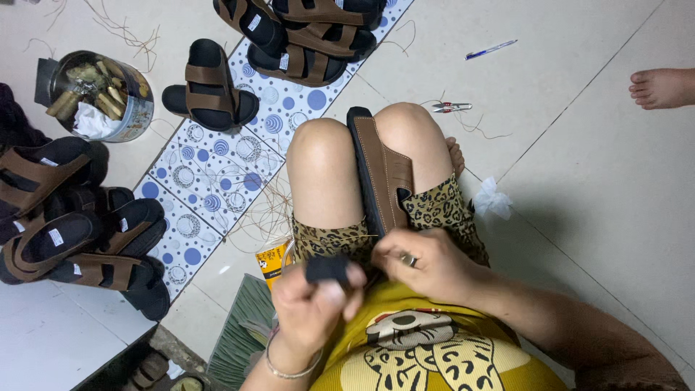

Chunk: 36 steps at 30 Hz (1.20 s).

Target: The person sits on the floor and sews a brown sandal using a needle and thread. They pull the thread through the sole and strap, then use scissors to cut the thread. The person repeats this process on another sandal.

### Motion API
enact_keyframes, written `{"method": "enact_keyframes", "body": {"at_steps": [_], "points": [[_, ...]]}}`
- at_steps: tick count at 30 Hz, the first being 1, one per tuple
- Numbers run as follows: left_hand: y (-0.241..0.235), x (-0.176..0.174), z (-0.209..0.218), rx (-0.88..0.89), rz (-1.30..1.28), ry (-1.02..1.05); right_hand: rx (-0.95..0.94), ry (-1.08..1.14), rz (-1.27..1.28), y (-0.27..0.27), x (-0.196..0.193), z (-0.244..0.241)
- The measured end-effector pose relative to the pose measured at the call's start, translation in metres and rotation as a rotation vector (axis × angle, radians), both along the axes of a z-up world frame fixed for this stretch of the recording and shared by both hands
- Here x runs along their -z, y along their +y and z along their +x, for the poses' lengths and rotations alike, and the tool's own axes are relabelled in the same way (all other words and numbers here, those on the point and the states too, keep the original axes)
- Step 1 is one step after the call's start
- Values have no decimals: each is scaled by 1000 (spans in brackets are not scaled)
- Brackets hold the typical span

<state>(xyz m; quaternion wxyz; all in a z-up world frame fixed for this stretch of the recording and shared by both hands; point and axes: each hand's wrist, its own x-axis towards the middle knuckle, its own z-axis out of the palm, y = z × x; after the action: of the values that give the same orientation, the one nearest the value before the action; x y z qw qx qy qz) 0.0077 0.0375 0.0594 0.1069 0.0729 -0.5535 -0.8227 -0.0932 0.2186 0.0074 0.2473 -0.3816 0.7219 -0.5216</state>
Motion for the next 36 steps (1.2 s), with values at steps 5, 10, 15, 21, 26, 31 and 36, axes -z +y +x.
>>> {"method": "enact_keyframes", "body": {"at_steps": [5, 10, 15, 21, 26, 31, 36], "points": [[-19, 26, -17, 138, -248, -414, 545, -317, -269, 157, 125, -125], [-42, 57, 5, 741, -660, -641, 1442, -411, 318, 187, 39, -163], [-42, 60, -11, 600, 120, -68, 752, -1122, -304, 64, -9, -66], [-44, 81, -54, -233, -678, -191, -33, -157, 160, 49, -15, -30], [-77, 72, -89, -546, -68, -91, 118, -175, -117, 39, -9, -23], [-110, 121, -73, -454, 761, -173, 151, -471, -331, -1, -25, -13], [-136, 156, -57, -357, 702, -263, 201, -326, -150, 4, 20, -22]]}}
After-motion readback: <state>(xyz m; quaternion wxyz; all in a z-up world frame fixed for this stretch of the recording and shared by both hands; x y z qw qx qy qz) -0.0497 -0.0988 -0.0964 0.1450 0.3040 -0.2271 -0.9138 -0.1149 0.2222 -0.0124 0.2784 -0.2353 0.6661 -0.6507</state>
